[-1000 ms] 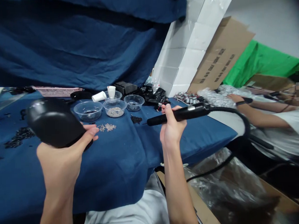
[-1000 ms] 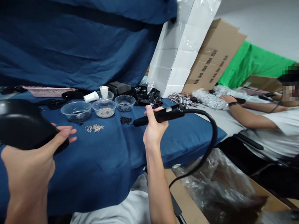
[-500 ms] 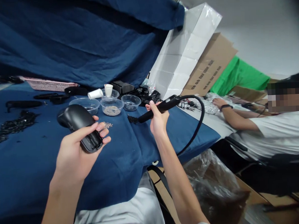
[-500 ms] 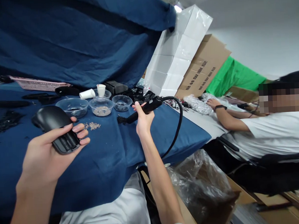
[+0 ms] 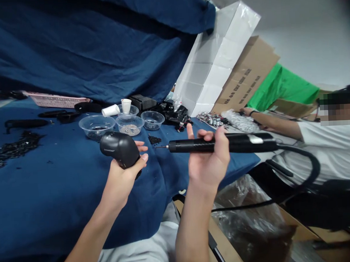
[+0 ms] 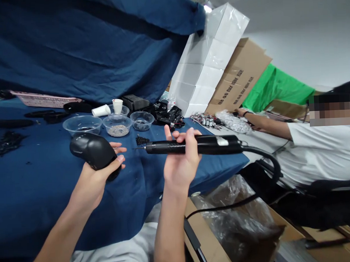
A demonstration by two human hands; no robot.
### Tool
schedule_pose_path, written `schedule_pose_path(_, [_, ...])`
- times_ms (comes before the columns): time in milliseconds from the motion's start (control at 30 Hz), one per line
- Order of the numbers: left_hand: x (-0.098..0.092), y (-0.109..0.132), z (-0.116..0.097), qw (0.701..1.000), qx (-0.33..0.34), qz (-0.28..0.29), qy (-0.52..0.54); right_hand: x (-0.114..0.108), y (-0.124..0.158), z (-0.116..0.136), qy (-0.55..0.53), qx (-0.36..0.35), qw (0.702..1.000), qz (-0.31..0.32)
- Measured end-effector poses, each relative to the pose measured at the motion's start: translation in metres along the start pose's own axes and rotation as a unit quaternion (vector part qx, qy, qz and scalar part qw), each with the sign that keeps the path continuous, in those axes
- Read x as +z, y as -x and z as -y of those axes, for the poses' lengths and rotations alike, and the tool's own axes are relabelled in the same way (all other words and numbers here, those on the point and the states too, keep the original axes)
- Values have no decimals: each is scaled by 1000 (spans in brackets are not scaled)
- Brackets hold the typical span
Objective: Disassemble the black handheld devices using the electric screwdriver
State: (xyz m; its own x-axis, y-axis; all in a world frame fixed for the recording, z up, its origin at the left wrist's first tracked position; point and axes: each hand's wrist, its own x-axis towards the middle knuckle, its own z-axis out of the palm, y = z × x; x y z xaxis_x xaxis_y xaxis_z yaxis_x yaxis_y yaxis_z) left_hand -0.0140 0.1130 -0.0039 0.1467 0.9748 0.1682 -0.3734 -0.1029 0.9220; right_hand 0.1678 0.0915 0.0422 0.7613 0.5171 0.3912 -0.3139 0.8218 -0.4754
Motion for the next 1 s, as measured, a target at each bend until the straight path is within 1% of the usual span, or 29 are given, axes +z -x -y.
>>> schedule_pose_path(133, [0,3,-1,998,38,9,-41,-3,23,16,-52,-9,998,-19])
schedule_pose_path(233, [1,7,-7,996,45,40,-66,-6,30,23,-62,-6,998,-30])
schedule_pose_path(367, [2,10,-12,993,33,67,-94,-8,31,27,-86,2,996,-30])
schedule_pose_path(600, [4,11,-8,991,27,81,-101,-10,29,27,-122,26,992,-25])
schedule_pose_path(833, [6,10,-7,991,37,77,-103,-8,29,29,-122,26,991,-38])
schedule_pose_path(1000, [3,9,-11,986,50,80,-138,-9,31,31,-121,31,992,-38])
